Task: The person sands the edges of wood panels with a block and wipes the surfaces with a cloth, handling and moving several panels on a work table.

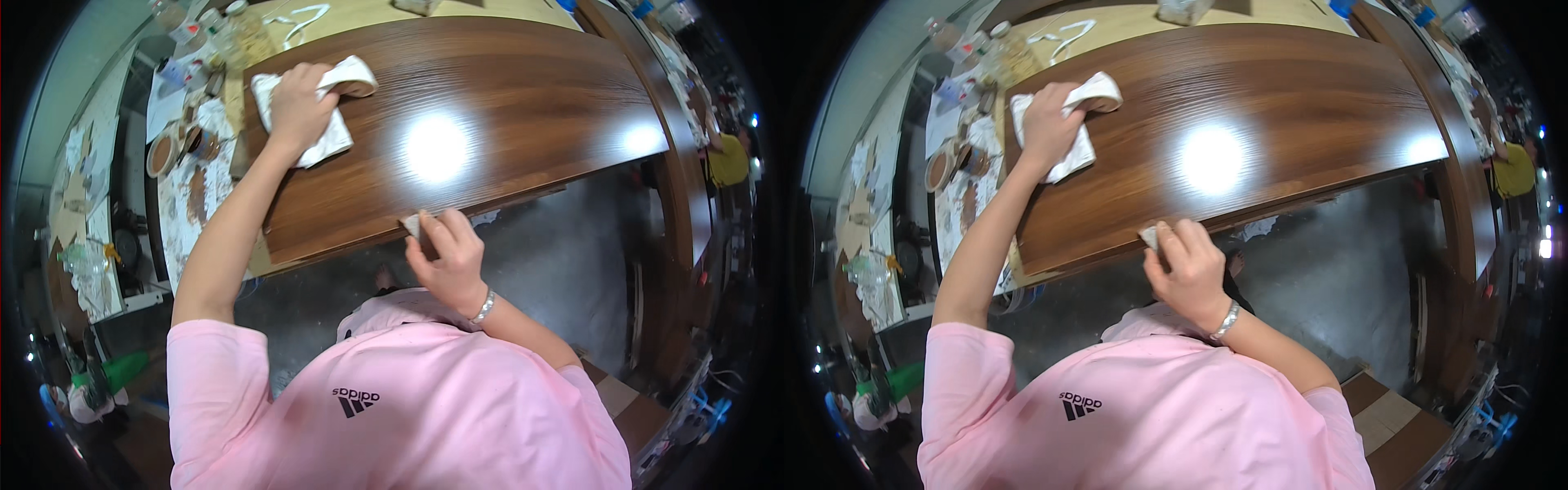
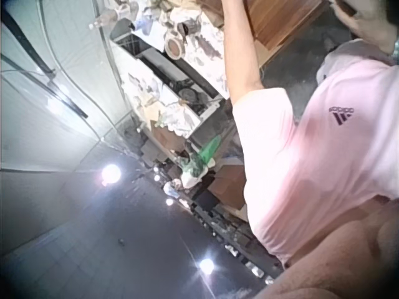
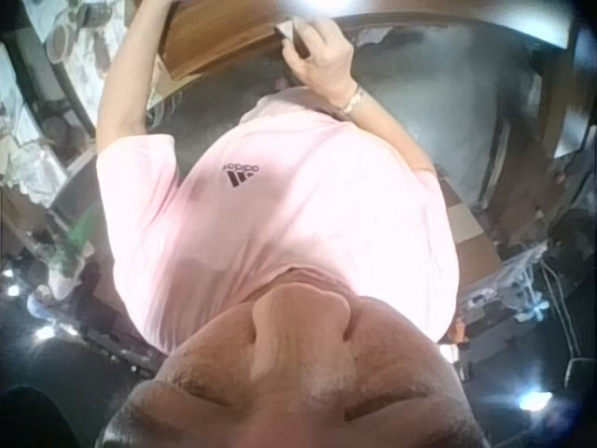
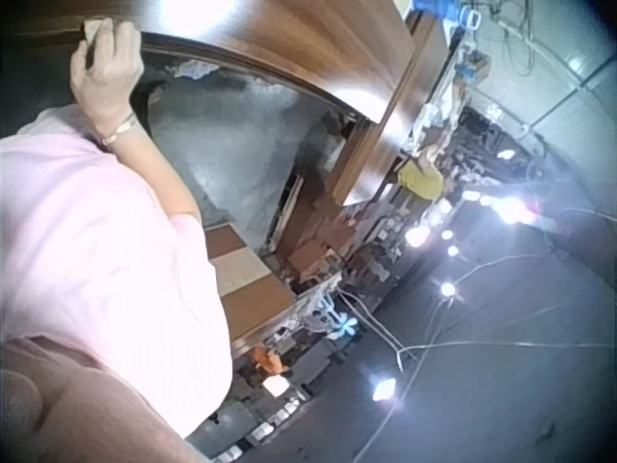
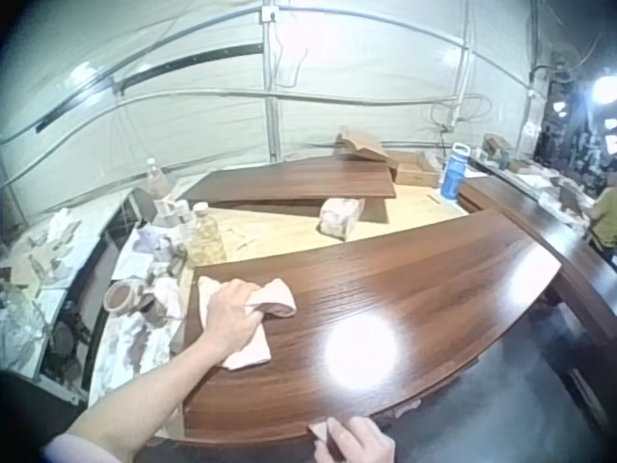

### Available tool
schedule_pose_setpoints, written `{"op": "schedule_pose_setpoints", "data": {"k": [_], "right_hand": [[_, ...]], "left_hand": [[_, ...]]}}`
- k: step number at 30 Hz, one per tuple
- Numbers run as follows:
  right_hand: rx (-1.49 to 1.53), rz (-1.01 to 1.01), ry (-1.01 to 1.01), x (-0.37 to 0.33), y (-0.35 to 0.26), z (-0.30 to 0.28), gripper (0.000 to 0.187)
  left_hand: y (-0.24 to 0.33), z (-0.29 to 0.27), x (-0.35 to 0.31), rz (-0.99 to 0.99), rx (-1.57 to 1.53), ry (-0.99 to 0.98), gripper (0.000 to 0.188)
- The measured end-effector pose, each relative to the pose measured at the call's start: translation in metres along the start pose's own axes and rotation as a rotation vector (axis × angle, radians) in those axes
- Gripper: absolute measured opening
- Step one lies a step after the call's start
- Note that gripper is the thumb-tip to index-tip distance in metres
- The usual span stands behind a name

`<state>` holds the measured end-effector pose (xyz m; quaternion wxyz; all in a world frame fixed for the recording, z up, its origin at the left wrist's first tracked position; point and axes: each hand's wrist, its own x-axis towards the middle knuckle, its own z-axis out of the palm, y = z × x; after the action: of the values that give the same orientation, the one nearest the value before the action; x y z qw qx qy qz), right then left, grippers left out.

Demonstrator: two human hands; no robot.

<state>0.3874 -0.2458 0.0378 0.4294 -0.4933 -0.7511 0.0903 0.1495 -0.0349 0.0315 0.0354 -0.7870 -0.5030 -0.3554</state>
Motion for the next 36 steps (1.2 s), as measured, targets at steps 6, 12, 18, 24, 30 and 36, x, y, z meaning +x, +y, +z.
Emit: {"op": "schedule_pose_setpoints", "data": {"k": [6, 12, 18, 24, 30, 36], "right_hand": [[0.054, -0.216, -0.182, 0.01, -0.082, 0.067, 0.028], [0.046, -0.415, -0.282, 0.011, -0.12, 0.118, 0.022], [0.047, -0.289, -0.08, 0.016, -0.1, 0.081, 0.034], [0.047, -0.227, -0.121, 0.003, -0.088, 0.083, 0.029], [-0.166, 0.04, 0.128, -0.004, -0.022, 0.003, 0.019], [-0.157, 0.119, 0.163, 0.003, -0.019, 0.001, 0.019]], "left_hand": [[0.004, -0.002, -0.005, -0.068, 0.042, -0.052, 0.032], [-0.001, -0.001, 0.001, -0.075, 0.064, -0.079, 0.031], [0.01, 0.003, 0.014, -0.051, 0.043, -0.062, 0.031], [-0.005, 0.002, -0.004, -0.001, -0.042, -0.02, 0.032], [0.01, -0.01, -0.002, -0.049, -0.006, -0.054, 0.032], [0.011, -0.005, 0.001, -0.055, 0.021, -0.067, 0.033]]}}
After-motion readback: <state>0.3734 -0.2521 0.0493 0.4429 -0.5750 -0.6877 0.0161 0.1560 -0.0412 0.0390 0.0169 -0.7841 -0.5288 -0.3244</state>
